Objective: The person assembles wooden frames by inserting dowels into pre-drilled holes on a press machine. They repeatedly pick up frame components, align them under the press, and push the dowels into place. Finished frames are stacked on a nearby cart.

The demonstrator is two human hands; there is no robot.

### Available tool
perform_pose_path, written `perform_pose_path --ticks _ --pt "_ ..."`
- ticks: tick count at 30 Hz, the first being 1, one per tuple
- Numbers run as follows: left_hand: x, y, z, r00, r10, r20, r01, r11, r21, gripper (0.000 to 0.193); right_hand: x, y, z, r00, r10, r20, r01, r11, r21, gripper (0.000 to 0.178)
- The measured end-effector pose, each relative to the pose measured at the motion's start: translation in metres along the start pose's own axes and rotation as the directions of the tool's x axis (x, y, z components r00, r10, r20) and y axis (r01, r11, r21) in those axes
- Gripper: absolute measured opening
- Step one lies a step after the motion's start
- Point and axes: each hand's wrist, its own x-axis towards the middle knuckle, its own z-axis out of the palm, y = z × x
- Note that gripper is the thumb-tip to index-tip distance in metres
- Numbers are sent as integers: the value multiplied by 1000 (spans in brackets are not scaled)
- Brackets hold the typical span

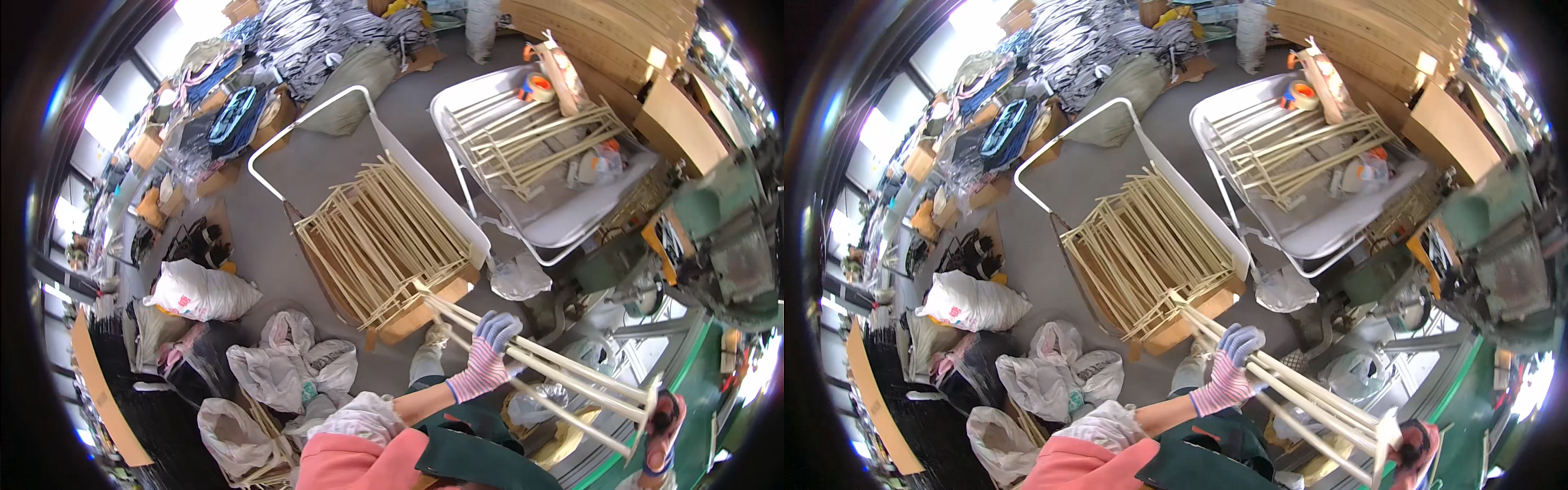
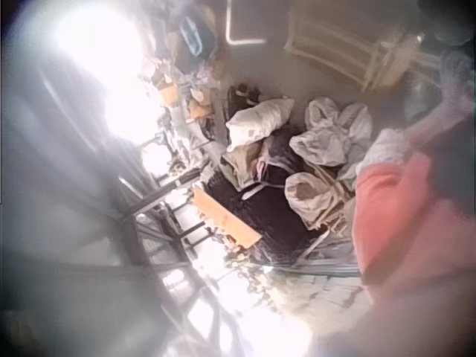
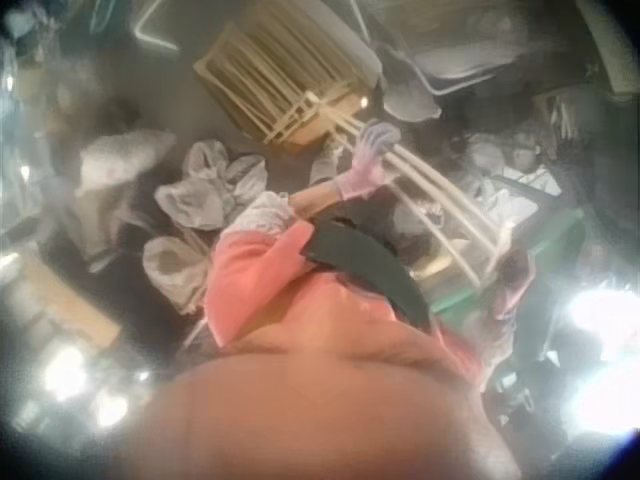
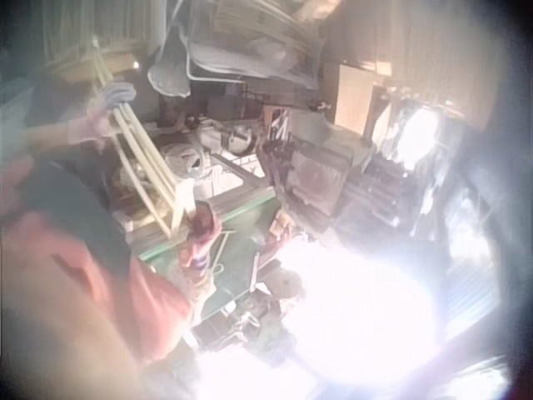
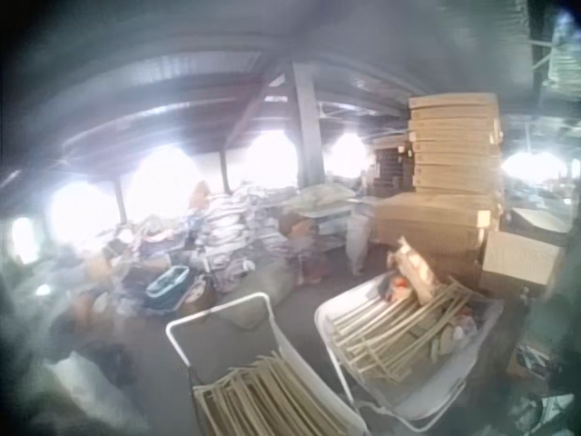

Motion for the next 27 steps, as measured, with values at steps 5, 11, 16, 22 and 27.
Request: perform_pose_path --ticks 5,11,16,22,27 --pt "27 -106 -2 997 -32 -68 38 994 101 29 48 35 78 985 -59 161 161 649 -744 73" --pt "28 -272 -21 958 36 286 -132 936 326 27 72 236 156 868 413 -274 -473 522 -710 15" --pt "32 -455 -29 524 -322 788 -270 815 512 16 93 514 255 498 823 -274 -822 548 153 8" --pt "50 -637 -45 103 -678 728 -339 664 666 11 169 712 390 319 946 66 -852 255 457 27" --pt "38 -728 -44 77 -740 668 -452 572 685 12 197 782 458 389 889 241 -702 117 702 26"
